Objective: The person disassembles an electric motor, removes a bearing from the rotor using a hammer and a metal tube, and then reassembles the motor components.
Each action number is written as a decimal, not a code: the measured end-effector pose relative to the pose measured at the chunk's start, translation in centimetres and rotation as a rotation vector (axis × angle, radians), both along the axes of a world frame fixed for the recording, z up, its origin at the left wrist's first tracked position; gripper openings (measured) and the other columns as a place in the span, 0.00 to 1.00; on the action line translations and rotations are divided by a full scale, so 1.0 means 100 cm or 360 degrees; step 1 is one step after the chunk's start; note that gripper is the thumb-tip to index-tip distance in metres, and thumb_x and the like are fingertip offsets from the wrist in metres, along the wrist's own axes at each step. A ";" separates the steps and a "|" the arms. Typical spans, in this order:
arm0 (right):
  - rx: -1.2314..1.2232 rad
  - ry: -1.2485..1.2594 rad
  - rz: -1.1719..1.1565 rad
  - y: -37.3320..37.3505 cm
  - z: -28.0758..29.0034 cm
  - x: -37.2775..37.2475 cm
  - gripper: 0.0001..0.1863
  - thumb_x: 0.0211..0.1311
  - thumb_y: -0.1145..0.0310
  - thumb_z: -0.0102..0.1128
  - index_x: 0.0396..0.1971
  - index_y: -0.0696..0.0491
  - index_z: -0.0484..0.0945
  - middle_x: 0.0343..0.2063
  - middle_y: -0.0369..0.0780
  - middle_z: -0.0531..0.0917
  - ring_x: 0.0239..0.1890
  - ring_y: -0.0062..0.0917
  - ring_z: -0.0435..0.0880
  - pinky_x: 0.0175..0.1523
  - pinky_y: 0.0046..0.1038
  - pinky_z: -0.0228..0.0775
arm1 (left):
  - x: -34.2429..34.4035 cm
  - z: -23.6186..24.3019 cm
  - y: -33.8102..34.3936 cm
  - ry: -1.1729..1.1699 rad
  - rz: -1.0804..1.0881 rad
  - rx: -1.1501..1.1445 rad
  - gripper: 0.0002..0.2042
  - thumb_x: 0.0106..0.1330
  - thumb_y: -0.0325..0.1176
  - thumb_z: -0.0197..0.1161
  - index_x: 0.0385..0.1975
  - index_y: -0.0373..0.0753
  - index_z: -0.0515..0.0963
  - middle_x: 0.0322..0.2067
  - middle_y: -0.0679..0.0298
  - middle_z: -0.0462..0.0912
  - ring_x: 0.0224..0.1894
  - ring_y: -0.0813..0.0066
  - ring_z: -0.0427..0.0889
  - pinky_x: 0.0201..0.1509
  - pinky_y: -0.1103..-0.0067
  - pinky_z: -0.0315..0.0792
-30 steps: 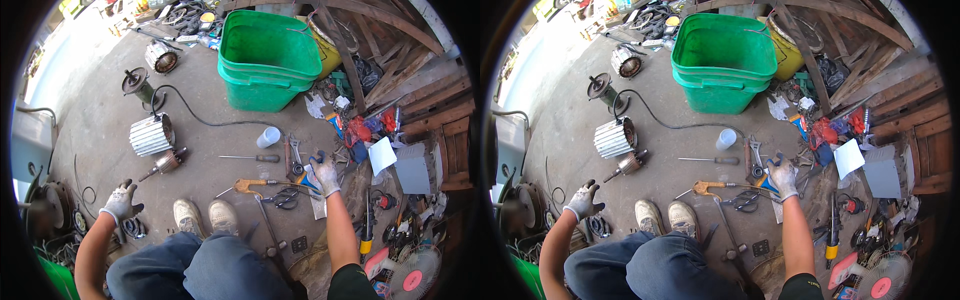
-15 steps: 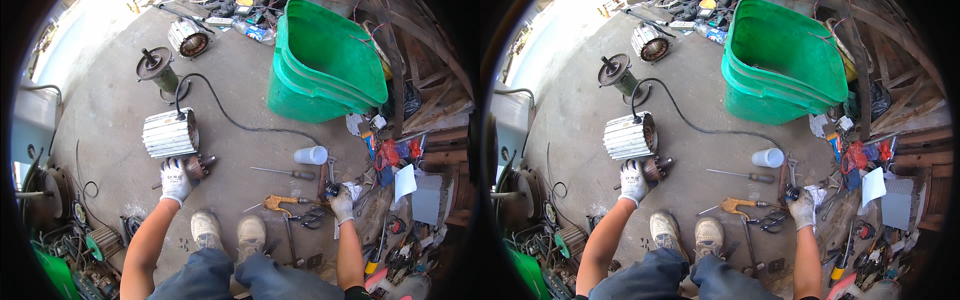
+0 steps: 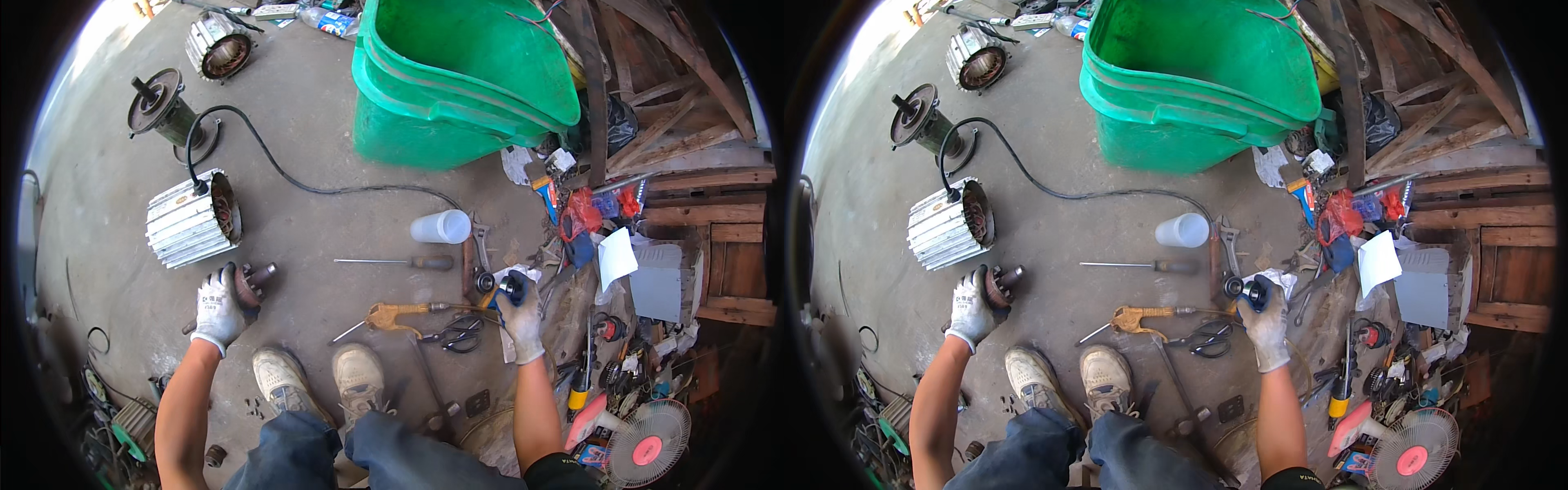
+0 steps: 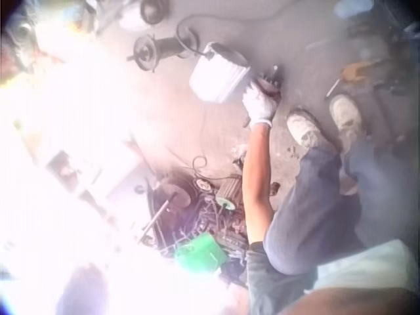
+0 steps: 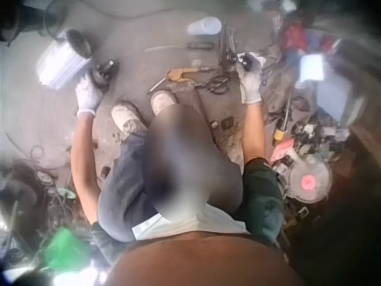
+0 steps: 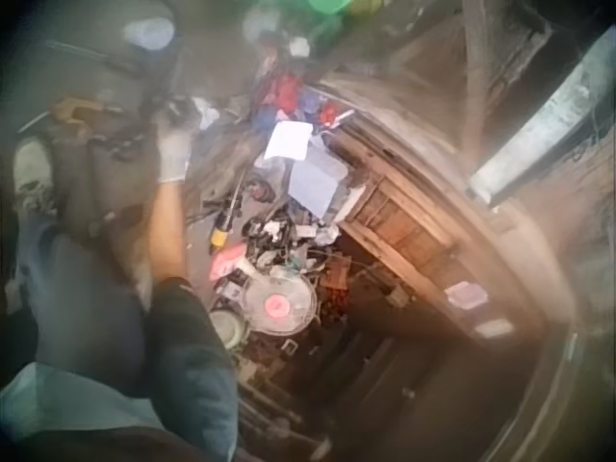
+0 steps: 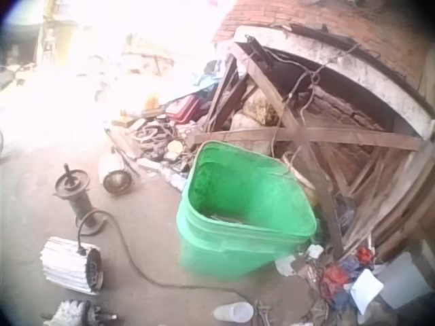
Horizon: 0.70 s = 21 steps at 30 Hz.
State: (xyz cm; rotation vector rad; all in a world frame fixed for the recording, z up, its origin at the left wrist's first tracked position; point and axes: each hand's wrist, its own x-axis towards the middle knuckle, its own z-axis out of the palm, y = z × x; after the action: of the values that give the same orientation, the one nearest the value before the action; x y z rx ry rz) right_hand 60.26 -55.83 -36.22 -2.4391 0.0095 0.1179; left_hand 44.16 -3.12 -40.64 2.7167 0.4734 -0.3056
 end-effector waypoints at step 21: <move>0.0612 0.0537 0.1534 0.221 0.104 -0.080 0.40 0.49 0.61 0.74 0.65 0.52 0.71 0.51 0.49 0.79 0.50 0.42 0.83 0.56 0.41 0.75 | -0.055 0.110 -0.065 -0.0303 -0.0397 -0.0812 0.48 0.37 0.42 0.85 0.62 0.35 0.68 0.56 0.51 0.76 0.58 0.48 0.76 0.64 0.61 0.69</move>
State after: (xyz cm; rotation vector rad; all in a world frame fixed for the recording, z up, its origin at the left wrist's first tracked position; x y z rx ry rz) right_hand 52.26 -33.71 -25.84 -1.8201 -0.9432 0.8612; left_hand 38.64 -9.64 -29.67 2.2690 -0.0056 -0.1954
